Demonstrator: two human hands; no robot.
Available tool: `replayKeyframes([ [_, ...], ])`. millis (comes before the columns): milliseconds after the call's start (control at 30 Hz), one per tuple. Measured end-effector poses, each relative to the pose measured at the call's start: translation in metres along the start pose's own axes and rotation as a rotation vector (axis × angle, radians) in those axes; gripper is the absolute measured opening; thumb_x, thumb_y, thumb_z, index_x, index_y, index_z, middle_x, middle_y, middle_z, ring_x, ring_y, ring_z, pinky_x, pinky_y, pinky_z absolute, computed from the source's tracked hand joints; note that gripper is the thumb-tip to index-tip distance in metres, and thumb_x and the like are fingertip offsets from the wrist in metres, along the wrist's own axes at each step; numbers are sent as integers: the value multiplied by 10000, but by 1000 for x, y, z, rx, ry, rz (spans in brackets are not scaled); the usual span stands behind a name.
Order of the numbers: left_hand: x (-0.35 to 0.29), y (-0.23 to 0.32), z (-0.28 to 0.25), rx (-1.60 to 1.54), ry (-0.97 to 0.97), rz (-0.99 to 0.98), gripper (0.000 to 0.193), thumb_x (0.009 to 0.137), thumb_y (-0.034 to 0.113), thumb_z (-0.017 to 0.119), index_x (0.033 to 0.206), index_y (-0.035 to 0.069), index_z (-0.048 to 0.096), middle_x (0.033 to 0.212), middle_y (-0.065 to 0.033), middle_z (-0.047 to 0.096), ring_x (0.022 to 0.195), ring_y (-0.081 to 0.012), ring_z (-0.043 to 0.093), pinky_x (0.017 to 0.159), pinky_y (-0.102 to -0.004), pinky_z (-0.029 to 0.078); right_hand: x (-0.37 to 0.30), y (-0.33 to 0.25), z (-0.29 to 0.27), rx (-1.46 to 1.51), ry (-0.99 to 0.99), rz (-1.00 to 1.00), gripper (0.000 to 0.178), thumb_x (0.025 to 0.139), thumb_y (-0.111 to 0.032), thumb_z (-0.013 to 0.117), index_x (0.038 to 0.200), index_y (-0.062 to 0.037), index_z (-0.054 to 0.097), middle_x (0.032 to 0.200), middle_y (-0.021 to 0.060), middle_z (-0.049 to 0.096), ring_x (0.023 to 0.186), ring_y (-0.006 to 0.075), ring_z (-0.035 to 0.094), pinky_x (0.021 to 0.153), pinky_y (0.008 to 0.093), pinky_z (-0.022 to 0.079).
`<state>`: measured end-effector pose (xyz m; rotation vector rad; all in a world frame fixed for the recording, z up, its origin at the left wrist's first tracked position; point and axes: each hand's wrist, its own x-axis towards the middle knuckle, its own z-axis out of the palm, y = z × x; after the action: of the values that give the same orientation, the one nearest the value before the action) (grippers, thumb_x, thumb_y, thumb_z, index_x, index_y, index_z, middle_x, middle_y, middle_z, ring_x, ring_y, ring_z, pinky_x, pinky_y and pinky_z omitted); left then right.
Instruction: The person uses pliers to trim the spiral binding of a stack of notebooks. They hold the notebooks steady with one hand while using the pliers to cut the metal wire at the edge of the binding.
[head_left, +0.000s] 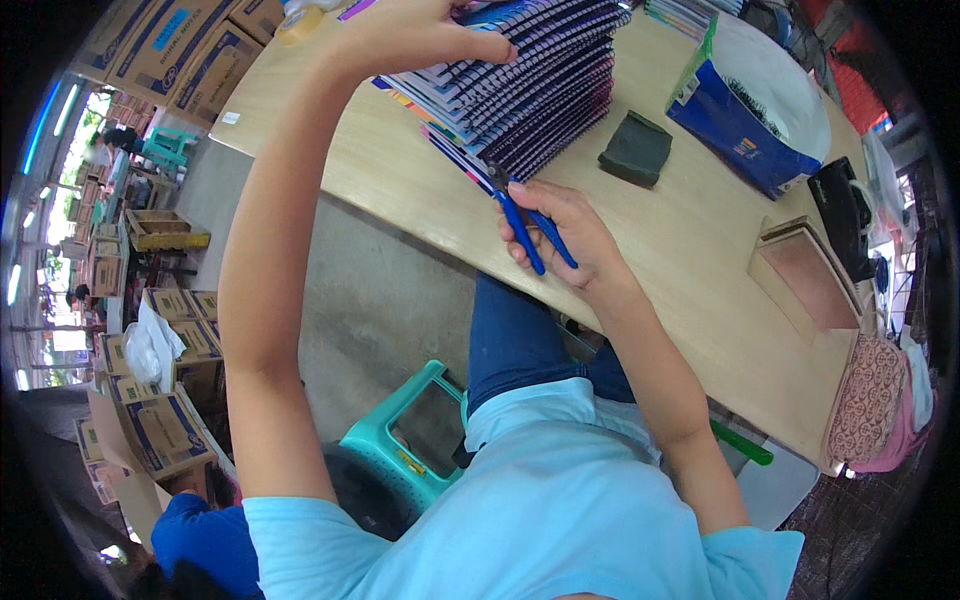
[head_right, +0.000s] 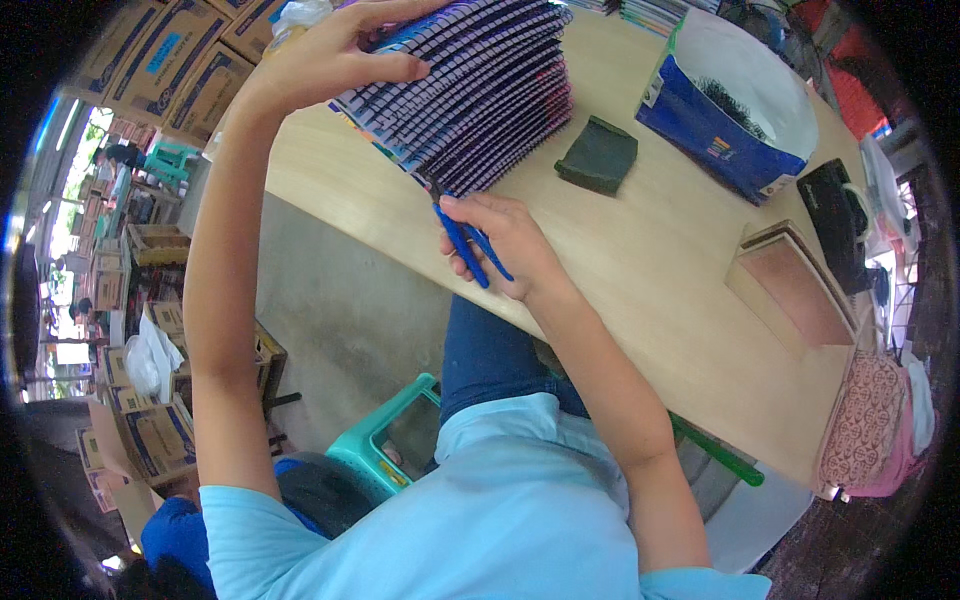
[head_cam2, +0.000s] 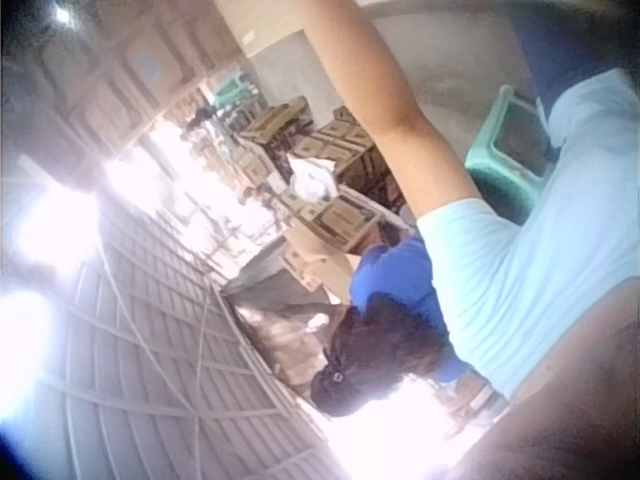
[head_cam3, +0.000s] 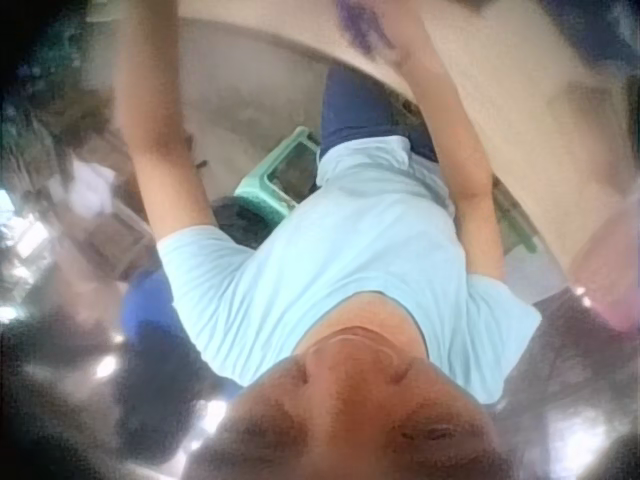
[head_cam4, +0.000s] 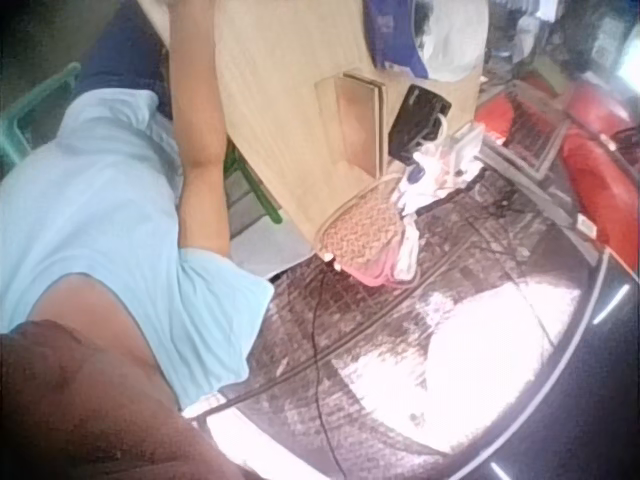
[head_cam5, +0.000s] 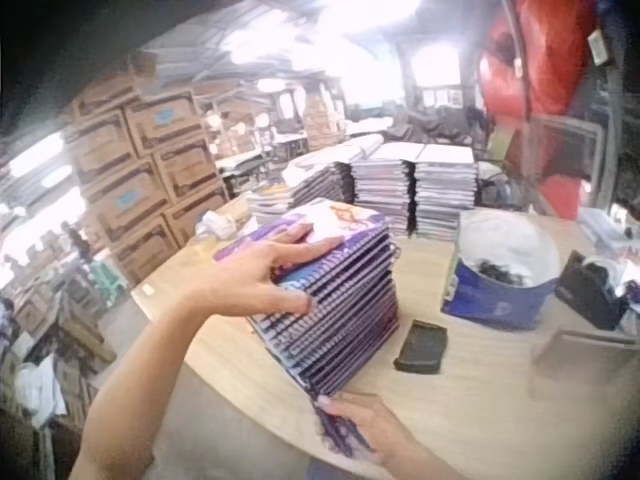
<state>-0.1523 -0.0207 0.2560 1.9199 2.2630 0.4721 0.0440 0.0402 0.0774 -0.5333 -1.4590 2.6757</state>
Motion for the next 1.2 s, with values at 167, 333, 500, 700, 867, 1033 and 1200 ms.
replayKeyframes([
  [167,1,10,-5,-22,-39,-11,827,677,352,680,1447,227,404,1504,-326,206,1405,-422,240,1123,-416,244,-10,7,15,-763,413,-594,374,779,-280,755,943,5,576,742,132,619,677,256,627,655,358,508],
  [333,3,6,-3,23,-24,-16,822,682,364,667,1448,227,404,1505,-319,215,1400,-424,250,1120,-421,252,-5,14,16,-977,491,-811,324,788,-247,734,930,0,578,808,156,640,718,321,638,678,369,509],
  [500,4,6,-4,-2,-43,-62,817,681,377,659,1445,230,410,1504,-313,226,1393,-427,263,1110,-426,275,0,22,4,-635,280,-453,313,798,-231,719,958,-5,574,906,166,632,767,318,633,677,362,505],
  [700,3,5,-3,5,-34,-42,816,684,397,659,1446,250,407,1506,-311,222,1388,-427,273,1107,-442,283,-6,20,12,-845,449,-709,310,794,-233,719,949,-5,577,928,176,624,799,299,625,681,361,497],
  [867,4,6,-3,48,-23,-42,809,690,389,658,1446,243,408,1506,-310,222,1388,-423,274,1109,-449,284,6,19,9,-1056,495,-879,302,793,-242,716,920,-9,571,881,171,629,735,310,620,629,378,489],
  [1033,3,5,-2,6,-37,-71,806,691,376,659,1446,243,408,1504,-307,230,1380,-420,292,1104,-441,294,8,9,1,-220,107,-196,314,810,-273,713,899,-5,575,760,138,636,603,281,610,568,389,488],
  [1200,3,14,-3,41,-30,-62,806,689,374,660,1444,243,412,1500,-310,237,1374,-416,306,1100,-424,301,12,16,-6,-697,308,-615,395,807,-330,718,955,12,589,770,137,638,660,229,627,597,361,510],
])
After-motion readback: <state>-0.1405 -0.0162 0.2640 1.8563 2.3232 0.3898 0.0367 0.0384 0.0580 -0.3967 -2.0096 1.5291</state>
